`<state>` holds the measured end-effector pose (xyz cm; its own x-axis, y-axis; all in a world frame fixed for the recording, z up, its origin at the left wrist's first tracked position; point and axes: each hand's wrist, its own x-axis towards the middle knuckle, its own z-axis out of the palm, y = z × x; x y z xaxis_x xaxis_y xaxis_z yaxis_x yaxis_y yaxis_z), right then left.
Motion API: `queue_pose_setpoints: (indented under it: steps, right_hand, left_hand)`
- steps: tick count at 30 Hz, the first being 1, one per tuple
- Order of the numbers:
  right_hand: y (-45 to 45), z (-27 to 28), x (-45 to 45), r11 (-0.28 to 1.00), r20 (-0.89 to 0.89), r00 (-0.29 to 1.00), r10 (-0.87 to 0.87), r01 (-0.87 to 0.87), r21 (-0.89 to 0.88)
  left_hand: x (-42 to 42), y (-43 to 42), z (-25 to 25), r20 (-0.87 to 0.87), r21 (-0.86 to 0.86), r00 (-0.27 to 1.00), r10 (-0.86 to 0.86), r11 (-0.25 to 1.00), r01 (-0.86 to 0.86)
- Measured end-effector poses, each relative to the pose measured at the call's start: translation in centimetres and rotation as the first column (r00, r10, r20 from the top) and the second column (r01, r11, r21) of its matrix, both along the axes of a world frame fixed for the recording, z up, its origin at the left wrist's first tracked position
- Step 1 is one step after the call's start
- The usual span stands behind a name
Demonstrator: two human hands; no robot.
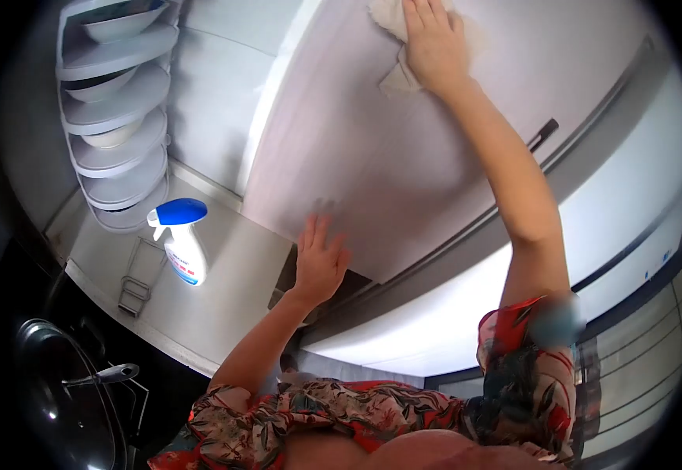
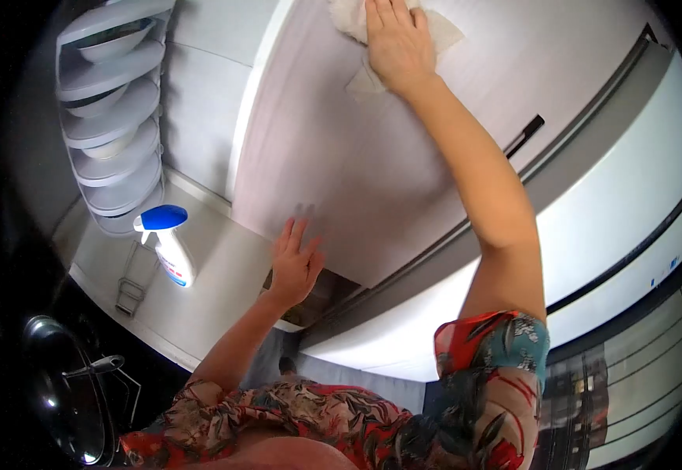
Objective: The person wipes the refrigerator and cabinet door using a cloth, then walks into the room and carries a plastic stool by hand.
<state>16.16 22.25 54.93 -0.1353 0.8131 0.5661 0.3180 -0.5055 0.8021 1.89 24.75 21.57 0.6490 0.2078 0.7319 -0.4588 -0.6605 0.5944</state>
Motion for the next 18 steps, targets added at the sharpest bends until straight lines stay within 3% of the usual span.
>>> queue_pose_setpoints:
  steps: [1,4,7,10,11,14,15,18]
  right_hand:
    - [-0.9,-0.2,-0.4,0.999,-0.032,0.999,0.039,-0.04,-0.024]
    - [-7.6,-4.0,-2.1,0.991,-0.085,0.989,-0.122,0.117,-0.057]
    - [-7.8,-2.6,-2.3,0.973,-0.054,0.972,-0.23,0.227,-0.048]
    - [-5.0,-0.6,-1.4,0.981,-0.04,0.994,-0.105,0.11,0.159]
    - [-5.2,-1.7,-1.5,0.982,-0.01,0.996,-0.09,0.09,0.166]
    - [-6.9,-5.1,-3.1,0.98,-0.188,0.965,-0.182,0.193,0.042]
    - [-8.0,-4.2,-1.8,0.98,-0.081,0.977,-0.197,0.196,-0.02]
    - [-6.5,0.9,-2.5,0.979,-0.013,0.986,-0.169,0.169,0.115]
  left_hand:
    - [-0.5,-0.4,0.1,0.003,0.001,1.0,-0.014,1.0,0.014]
    - [-1.3,-0.4,0.5,0.031,-0.011,0.999,-0.021,1.0,0.022]
    - [-1.6,0.3,-0.6,0.015,-0.023,1.0,-0.002,1.0,0.002]
    - [-1.0,-0.3,-1.3,-0.004,-0.015,1.0,0.02,1.0,-0.02]
    - [-1.2,-0.8,-1.4,-0.017,-0.001,1.0,0.021,1.0,-0.021]
    - [-1.6,-0.9,-1.3,-0.021,-0.014,1.0,0.0,1.0,-0.001]
    - [-1.9,-0.6,-1.5,-0.026,-0.022,1.0,-0.01,1.0,0.009]
    - [-1.4,-0.3,-2.0,-0.027,-0.036,1.0,0.01,0.999,-0.011]
